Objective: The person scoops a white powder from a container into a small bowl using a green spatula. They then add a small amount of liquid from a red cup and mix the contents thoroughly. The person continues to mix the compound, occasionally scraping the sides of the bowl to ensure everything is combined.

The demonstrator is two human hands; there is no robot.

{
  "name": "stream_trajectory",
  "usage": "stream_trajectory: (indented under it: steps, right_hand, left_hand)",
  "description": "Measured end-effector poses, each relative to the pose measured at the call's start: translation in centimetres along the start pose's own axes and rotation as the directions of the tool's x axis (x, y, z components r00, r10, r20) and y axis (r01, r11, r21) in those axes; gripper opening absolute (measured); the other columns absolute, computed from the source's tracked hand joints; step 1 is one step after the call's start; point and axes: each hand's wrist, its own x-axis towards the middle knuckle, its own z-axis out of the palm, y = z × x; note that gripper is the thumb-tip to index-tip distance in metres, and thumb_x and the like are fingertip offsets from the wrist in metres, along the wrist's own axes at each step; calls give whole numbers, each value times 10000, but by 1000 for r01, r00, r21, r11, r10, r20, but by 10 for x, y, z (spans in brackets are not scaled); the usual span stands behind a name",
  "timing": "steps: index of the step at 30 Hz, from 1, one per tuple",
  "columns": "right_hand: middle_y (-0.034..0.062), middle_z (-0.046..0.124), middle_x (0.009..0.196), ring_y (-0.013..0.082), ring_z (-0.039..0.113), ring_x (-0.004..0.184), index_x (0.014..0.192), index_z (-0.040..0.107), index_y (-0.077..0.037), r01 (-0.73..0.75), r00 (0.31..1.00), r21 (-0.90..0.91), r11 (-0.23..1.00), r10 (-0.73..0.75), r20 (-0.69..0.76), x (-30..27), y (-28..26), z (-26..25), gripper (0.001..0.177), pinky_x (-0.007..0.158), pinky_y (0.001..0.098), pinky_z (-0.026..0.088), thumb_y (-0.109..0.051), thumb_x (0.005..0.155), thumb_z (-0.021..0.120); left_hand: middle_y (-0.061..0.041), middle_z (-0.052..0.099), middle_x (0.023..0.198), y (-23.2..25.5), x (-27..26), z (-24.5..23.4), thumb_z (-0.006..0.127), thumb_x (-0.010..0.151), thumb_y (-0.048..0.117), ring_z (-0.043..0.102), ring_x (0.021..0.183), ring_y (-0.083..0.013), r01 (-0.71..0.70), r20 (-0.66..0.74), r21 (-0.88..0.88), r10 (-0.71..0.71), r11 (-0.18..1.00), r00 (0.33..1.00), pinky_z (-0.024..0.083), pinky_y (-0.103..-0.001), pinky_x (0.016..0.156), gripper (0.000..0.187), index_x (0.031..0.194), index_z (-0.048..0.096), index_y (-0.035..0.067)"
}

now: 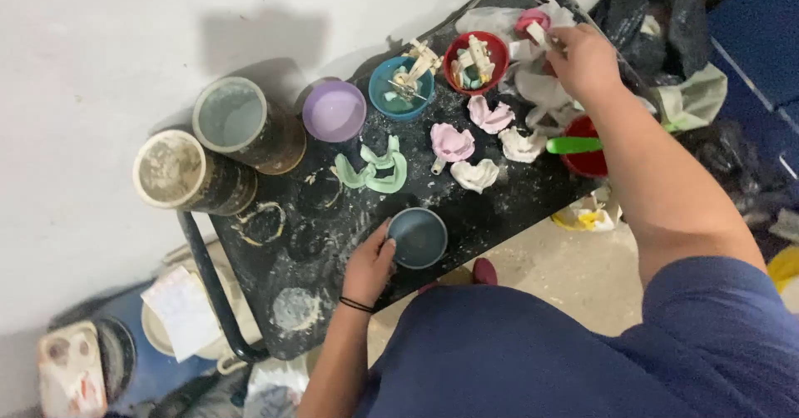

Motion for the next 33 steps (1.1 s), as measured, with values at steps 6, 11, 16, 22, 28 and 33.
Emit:
stream_trajectory:
  steps: [6, 11, 16, 22, 28, 33]
  right_hand:
    - [112, 529, 741, 328, 508, 643, 823, 456, -120, 197, 980, -269, 943, -189, 58, 93, 41, 73, 327, 486, 468, 400, -144, 1066, 673]
    - [161, 779, 879, 420, 716, 768, 1232, 780, -133, 183, 983, -267, 946, -171, 69, 115, 48, 88, 300, 607, 518, 565, -353, 1042, 703]
    - [109, 787, 958, 390, 717, 833, 1130, 841, -269, 227, 972, -158, 961, -235, -28, 55, 43, 10, 167, 706, 493, 525, -311, 1037, 708]
    - [25, 748, 1329, 268, 742, 1166, 1238, 762, -200, 205, 678, -299, 932, 85, 730, -59, -2, -102, 497, 1124, 468, 545, -553, 896, 691]
    - [2, 724, 1019, 218, 670, 1028, 1066, 822, -199, 434, 735, -430, 791, -35, 678, -110, 67, -57, 325, 872, 345, 531, -458, 890, 736]
    - [410, 752, 1080, 665, 690, 874, 1478, 568, -65, 62, 963, -305, 950, 24, 269, -150, 110, -48, 438, 677, 662, 524, -288, 1111, 652]
  left_hand:
    - [-71, 722, 1057, 4, -16, 18, 446, 981, 531, 700, 841, -295, 57, -157, 45, -49, 997, 986, 516, -429, 665, 736, 1626, 379, 183]
    - [-56, 739, 1187, 6, -40, 31, 495, 991, 470, 741, 801, -260, 51, -272, 27, -41, 998, 961, 560, -449, 648, 705, 1608, 378, 147]
    - [-20, 740, 1189, -1, -59, 38, 517, 982, 464, 735, 812, -237, 66, -328, -3, -63, 998, 943, 545, -457, 699, 707, 1594, 401, 130]
    - [-30, 750, 1192, 0, -55, 39, 522, 936, 487, 656, 659, -177, 172, -380, -123, -206, 977, 902, 506, -409, 693, 695, 1556, 494, 174]
    - [-119, 606, 1491, -5, -27, 47, 533, 969, 438, 764, 1029, -250, 112, -325, -174, -164, 978, 931, 563, -431, 918, 649, 1562, 459, 185]
    - [-127, 534, 1562, 2, -12, 50, 452, 994, 209, 544, 1386, -352, -25, -293, -116, -10, 993, 956, 477, -479, 1072, 549, 1537, 482, 131]
